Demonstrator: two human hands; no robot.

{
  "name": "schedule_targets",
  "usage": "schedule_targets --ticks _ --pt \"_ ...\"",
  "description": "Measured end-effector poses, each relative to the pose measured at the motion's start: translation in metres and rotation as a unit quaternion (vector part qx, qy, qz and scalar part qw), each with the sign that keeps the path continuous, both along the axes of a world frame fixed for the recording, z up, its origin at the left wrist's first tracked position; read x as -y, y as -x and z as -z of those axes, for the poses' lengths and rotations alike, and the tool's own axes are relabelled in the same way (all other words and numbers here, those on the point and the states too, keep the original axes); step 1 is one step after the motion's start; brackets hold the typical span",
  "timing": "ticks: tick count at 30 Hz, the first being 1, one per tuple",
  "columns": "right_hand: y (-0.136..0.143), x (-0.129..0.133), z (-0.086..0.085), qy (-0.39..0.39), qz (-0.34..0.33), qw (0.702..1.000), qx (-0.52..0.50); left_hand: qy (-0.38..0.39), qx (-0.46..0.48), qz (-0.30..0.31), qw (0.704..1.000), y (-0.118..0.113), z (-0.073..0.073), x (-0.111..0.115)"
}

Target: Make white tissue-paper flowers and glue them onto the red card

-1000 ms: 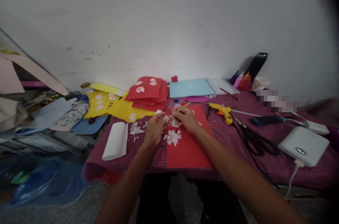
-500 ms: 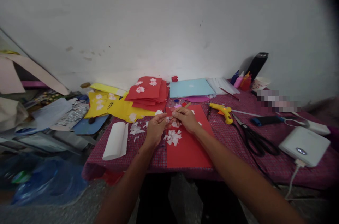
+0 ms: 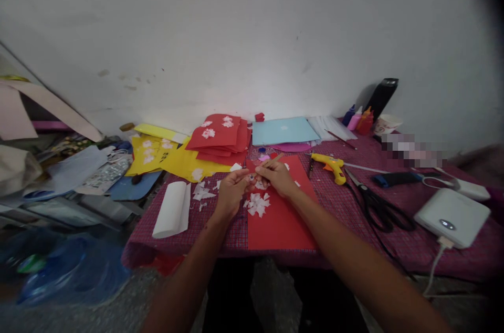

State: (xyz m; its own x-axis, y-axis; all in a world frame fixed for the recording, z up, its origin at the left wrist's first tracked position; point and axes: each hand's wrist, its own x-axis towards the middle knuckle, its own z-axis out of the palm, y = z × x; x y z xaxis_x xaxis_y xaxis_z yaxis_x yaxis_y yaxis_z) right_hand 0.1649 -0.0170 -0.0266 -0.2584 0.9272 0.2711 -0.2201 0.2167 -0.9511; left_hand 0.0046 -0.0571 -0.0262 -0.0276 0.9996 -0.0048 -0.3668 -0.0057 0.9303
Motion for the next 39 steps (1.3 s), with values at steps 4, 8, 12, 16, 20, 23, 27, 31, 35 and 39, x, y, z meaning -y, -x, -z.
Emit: schedule_targets --ticks 4,8,12,16,20,23,27,31,35,39 --pt "-0.002 0.001 0.001 0.003 -0.042 0.998 -0.036 0.008 0.016 0.004 1.0 0.001 0.0 0.0" --pt "-0.002 0.0 0.002 0.013 -0.031 0.999 -0.021 0.014 0.031 0.017 0.999 0.001 -0.003 0.002" --pt "0.0 -0.001 0.001 0.002 0.008 1.0 0.006 0.011 0.027 0.016 0.999 0.0 -0.002 0.002" --pt "0.002 0.0 0.0 0.004 0.03 0.999 0.024 -0.023 -0.041 0.007 0.999 0.0 0.003 0.001" --pt "0.002 0.002 -0.002 0.012 0.029 0.999 0.019 -0.056 -0.128 0.007 0.99 0.001 0.007 0.001" --pt "0.003 0.003 -0.003 0.022 0.011 1.0 -0.003 -0.065 -0.146 -0.003 0.987 0.002 0.007 0.001" --pt "0.002 0.003 -0.004 0.018 -0.001 1.0 -0.011 -0.064 -0.14 -0.011 0.988 0.003 0.005 0.0" --pt "0.001 0.004 -0.006 0.022 -0.004 1.0 -0.009 -0.053 -0.12 -0.01 0.991 0.003 0.003 0.0" --pt "0.0 0.004 -0.008 0.024 0.011 0.999 -0.018 -0.045 -0.144 -0.015 0.988 0.006 0.001 0.001" --pt "-0.003 0.004 -0.011 0.015 0.042 0.998 -0.034 -0.043 -0.186 -0.028 0.981 0.015 -0.002 0.007"
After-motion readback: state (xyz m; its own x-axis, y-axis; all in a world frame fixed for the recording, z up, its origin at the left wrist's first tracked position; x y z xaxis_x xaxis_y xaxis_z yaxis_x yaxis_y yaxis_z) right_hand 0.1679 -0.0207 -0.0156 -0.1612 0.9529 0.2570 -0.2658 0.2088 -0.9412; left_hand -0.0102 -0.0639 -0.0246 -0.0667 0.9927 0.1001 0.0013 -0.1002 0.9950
